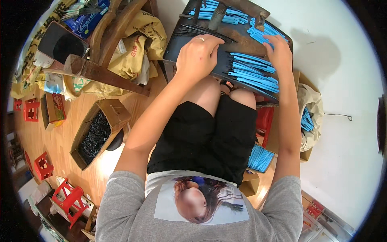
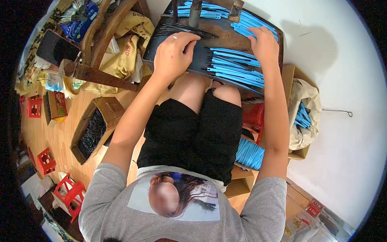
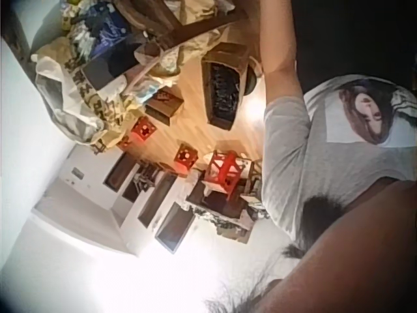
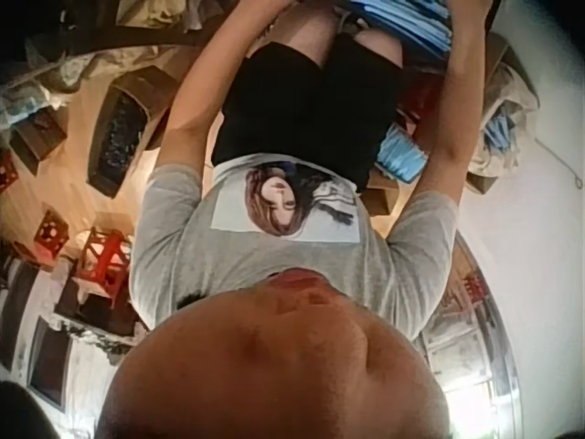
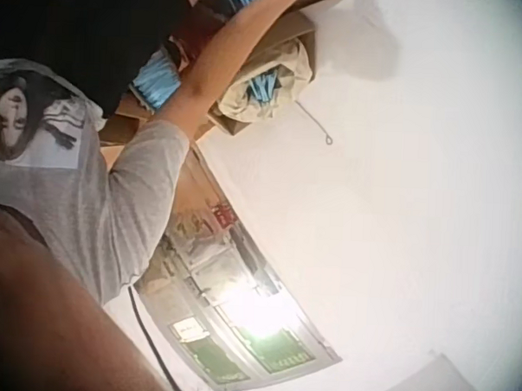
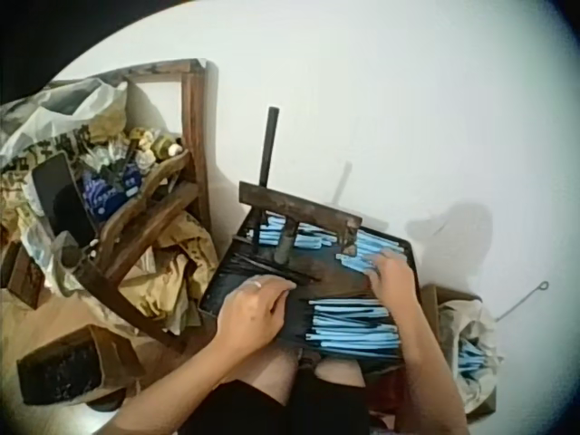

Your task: The recorder is picking up blue sticks from a box and arranging them into specific slots on a board.

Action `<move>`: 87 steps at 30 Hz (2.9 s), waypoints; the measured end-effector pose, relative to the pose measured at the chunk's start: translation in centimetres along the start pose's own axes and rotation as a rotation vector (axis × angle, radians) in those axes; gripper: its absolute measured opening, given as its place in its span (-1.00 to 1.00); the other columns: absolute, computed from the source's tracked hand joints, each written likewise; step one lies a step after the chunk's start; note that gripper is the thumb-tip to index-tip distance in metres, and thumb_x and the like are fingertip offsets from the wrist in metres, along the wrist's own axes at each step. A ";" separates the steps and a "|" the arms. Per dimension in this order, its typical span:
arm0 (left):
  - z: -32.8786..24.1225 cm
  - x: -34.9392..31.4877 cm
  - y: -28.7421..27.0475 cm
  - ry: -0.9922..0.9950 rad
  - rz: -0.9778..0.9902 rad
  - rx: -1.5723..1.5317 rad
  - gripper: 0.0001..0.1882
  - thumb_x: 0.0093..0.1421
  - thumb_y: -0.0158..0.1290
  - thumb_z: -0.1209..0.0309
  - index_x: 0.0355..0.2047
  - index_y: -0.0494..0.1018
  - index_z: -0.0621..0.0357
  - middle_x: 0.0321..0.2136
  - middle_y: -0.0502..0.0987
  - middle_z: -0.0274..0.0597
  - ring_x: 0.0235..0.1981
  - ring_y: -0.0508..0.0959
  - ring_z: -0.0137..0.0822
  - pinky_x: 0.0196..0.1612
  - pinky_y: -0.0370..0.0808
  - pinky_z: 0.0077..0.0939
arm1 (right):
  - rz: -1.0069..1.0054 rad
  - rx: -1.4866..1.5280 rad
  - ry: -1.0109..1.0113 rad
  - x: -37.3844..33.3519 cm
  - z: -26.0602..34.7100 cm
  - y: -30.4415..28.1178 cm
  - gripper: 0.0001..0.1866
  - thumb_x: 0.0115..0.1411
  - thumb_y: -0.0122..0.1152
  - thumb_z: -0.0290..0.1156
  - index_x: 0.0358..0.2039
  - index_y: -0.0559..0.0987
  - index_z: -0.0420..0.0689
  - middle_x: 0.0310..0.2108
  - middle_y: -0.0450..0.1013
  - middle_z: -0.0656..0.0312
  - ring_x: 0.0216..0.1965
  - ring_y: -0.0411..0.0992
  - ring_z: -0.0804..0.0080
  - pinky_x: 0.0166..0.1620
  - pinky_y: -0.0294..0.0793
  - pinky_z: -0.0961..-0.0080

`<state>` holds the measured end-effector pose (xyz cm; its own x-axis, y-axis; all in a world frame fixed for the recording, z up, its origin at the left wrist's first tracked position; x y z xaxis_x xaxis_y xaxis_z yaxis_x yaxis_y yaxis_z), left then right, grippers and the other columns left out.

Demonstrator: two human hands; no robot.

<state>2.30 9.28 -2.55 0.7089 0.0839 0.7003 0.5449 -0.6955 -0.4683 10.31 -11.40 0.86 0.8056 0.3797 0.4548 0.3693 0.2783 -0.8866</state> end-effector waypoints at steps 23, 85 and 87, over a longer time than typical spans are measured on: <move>0.7 0.4 -1.2 0.024 0.015 0.032 -0.83 -0.06 0.01 0.60 -0.41 0.49 0.14 -0.39 0.51 -0.20 -0.33 0.48 -0.16 -0.27 0.43 -0.40 | -0.176 0.203 -0.083 -0.4 1.1 -0.2 -0.74 0.07 0.07 -0.33 -0.18 0.50 0.15 -0.53 0.34 0.24 -0.53 0.36 0.26 -0.47 0.36 0.43; -0.6 7.2 0.4 -0.013 0.126 -0.319 -0.84 -0.06 0.17 0.49 -0.56 0.46 0.36 -0.72 0.44 -0.08 -0.74 0.38 -0.40 -0.66 0.28 -0.59 | 0.006 0.790 0.193 -1.2 2.8 -1.4 -0.74 0.10 0.14 -0.45 -0.17 0.51 -0.22 -0.68 0.20 0.55 -0.68 0.01 0.84 -0.64 -0.11 0.79; -0.6 7.2 0.4 -0.007 0.129 -0.327 -0.84 -0.06 0.17 0.49 -0.57 0.46 0.36 -0.72 0.44 -0.08 -0.74 0.39 -0.39 -0.66 0.28 -0.59 | 0.012 0.807 0.196 -1.2 2.6 -1.4 -0.74 0.10 0.14 -0.45 -0.17 0.51 -0.22 -0.68 0.20 0.55 -0.68 0.01 0.84 -0.64 -0.10 0.80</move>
<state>7.34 9.14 2.64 0.7662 -0.0154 0.6424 0.2795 -0.8922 -0.3548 7.59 -9.97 1.75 0.9012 0.2468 0.3563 -0.0257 0.8511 -0.5244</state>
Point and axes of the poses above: each hand's wrist, its own x-axis towards the middle knuckle, its own y-axis out of the palm, z = x × y, the point moved 3 cm from there along x, towards the middle knuckle
